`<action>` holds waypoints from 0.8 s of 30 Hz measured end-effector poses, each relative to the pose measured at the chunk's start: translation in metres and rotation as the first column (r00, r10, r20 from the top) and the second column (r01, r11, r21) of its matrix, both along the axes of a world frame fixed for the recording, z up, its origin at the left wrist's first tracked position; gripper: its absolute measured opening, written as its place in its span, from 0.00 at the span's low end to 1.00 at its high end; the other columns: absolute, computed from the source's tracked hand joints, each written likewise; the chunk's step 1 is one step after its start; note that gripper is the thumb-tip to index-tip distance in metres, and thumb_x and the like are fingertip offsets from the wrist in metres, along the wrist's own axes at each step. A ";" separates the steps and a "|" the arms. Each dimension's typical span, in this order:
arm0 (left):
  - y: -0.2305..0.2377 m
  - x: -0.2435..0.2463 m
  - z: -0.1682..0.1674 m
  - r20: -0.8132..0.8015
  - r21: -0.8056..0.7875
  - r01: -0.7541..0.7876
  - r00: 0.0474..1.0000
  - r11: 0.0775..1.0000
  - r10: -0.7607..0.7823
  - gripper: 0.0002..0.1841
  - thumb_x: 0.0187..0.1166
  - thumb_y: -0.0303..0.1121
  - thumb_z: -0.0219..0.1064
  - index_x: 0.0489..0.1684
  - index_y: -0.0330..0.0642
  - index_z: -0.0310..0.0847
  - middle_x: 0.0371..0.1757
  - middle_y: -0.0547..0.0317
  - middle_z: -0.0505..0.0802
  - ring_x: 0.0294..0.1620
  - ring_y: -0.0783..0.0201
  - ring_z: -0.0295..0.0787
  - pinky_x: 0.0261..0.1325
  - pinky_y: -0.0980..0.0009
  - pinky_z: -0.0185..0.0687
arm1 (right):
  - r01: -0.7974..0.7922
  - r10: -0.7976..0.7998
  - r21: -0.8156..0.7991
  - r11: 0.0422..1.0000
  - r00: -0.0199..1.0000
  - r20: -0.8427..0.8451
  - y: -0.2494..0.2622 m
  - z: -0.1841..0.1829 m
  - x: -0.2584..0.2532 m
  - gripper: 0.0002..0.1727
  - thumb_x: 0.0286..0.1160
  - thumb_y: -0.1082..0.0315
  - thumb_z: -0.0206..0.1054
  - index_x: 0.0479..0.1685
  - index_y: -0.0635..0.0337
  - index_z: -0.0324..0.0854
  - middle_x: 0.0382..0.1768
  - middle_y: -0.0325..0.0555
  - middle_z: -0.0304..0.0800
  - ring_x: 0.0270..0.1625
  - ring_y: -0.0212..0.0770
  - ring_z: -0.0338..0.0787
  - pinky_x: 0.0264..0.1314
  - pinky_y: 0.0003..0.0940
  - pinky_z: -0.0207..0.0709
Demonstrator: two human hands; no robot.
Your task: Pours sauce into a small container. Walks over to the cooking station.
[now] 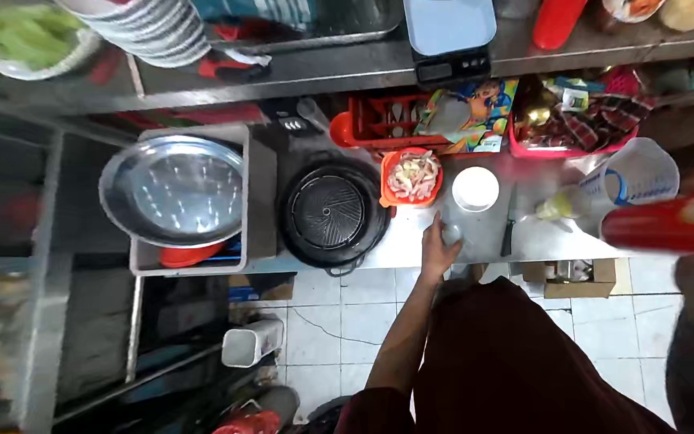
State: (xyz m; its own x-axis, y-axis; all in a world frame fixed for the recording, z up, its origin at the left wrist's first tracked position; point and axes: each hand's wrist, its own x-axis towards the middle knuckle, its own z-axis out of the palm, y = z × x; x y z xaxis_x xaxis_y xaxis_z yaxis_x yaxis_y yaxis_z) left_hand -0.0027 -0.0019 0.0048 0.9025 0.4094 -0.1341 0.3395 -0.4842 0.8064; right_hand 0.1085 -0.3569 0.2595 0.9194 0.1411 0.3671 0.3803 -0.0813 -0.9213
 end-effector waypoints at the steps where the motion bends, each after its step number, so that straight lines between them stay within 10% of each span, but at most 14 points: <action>1: -0.003 -0.004 0.008 0.039 -0.080 -0.011 0.999 0.997 0.014 0.56 0.59 0.41 0.85 0.94 0.52 0.50 0.71 0.50 0.84 0.73 0.53 0.81 0.73 0.49 0.82 | -0.080 0.088 0.110 0.991 0.994 -0.066 0.010 -0.018 -0.010 0.54 0.57 0.54 0.87 0.86 0.52 0.58 0.70 0.43 0.84 0.69 0.47 0.87 0.73 0.52 0.83; 8: -0.010 -0.067 0.042 0.200 -0.566 0.093 0.980 0.819 0.027 0.54 0.64 0.29 0.83 0.92 0.45 0.47 0.65 0.47 0.86 0.61 0.50 0.90 0.64 0.50 0.91 | 0.090 0.116 0.337 0.937 0.831 -0.545 0.080 -0.131 -0.098 0.43 0.73 0.42 0.73 0.81 0.58 0.63 0.66 0.54 0.86 0.65 0.54 0.89 0.68 0.56 0.86; 15: 0.036 -0.145 0.032 0.146 -0.501 0.097 0.989 0.860 -0.027 0.59 0.62 0.30 0.84 0.92 0.37 0.39 0.65 0.44 0.84 0.58 0.51 0.91 0.61 0.54 0.92 | 0.039 0.010 0.108 0.993 0.910 -0.416 0.164 -0.219 -0.115 0.47 0.67 0.69 0.80 0.87 0.51 0.56 0.70 0.49 0.84 0.68 0.46 0.88 0.68 0.47 0.88; 24: 0.075 -0.209 0.032 0.142 -0.486 0.046 0.989 0.873 0.026 0.60 0.59 0.25 0.83 0.92 0.33 0.35 0.61 0.42 0.85 0.53 0.52 0.92 0.56 0.55 0.94 | 0.338 -0.287 0.019 0.941 0.825 -0.486 0.188 -0.250 -0.160 0.66 0.47 0.63 0.91 0.92 0.50 0.48 0.86 0.50 0.63 0.83 0.48 0.72 0.78 0.46 0.79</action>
State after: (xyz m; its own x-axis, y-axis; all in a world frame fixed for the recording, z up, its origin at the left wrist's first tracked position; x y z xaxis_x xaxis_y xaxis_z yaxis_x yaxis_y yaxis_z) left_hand -0.2116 0.0735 0.0365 0.9304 0.3158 -0.1862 0.2029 -0.0205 0.9790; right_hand -0.0518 -0.1691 0.0096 0.9726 -0.1970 -0.1235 -0.1299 -0.0200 -0.9913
